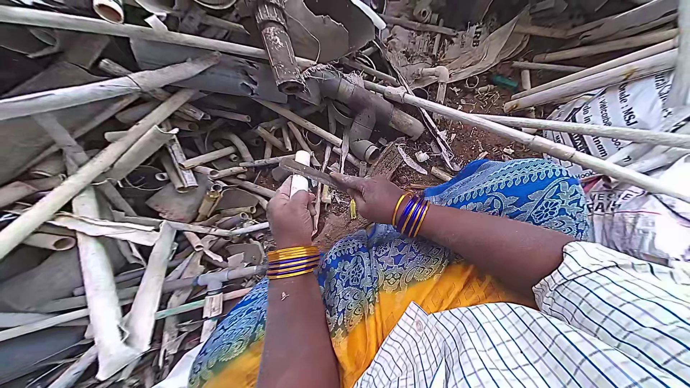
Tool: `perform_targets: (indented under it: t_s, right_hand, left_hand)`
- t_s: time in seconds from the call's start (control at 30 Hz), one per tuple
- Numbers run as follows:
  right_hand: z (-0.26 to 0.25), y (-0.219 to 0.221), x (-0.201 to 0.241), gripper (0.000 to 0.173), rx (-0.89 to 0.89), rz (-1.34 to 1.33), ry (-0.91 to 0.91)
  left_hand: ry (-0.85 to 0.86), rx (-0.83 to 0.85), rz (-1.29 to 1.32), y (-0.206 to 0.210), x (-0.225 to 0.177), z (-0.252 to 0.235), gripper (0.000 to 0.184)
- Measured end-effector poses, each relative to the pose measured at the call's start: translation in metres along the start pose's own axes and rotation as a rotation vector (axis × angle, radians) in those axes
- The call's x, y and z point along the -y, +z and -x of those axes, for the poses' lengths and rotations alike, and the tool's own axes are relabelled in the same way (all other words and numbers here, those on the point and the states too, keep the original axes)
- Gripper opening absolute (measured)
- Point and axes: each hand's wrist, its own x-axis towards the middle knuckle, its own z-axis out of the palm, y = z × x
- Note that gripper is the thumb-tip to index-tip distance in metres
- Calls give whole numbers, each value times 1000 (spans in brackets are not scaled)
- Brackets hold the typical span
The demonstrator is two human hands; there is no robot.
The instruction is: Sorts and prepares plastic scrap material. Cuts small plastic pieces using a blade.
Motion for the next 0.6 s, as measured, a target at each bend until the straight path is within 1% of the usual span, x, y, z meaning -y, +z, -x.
perform_targets:
  t_s: [0.17,0.27,0.33,0.4,0.43,0.47,0.5,0.53,0.6]
  right_hand:
    - [-7,0,-11,55,-49,-12,23]
    - [-2,-1,-4,54,-20,12,-13]
    - [-6,2,-11,54,-65,96,-18]
    - [-8,6,-19,51,-148,207,-35]
    - [-8,9,-22,49,-197,254,-72]
    - [-8,14,-26,47,-263,293,-138]
    - [-7,18,-28,48,-322,330,-203]
    - [-8,19,-30,51,-344,347,-214]
    - [-9,14,-32,50,-334,338,-138]
  left_hand:
    - [-28,-4,-15,4,-4,5,40]
    - [-11,-15,21,2,-2,2,36]
    - [-60,21,91,5,-3,5,30]
    - [-125,86,225,14,-7,12,18]
    - [-164,116,295,17,-8,15,14]
    - [-196,138,369,19,-9,17,18]
    - [-218,158,429,20,-10,19,23]
    - [-229,170,469,19,-11,20,26]
    - [-229,190,492,17,-9,21,23]
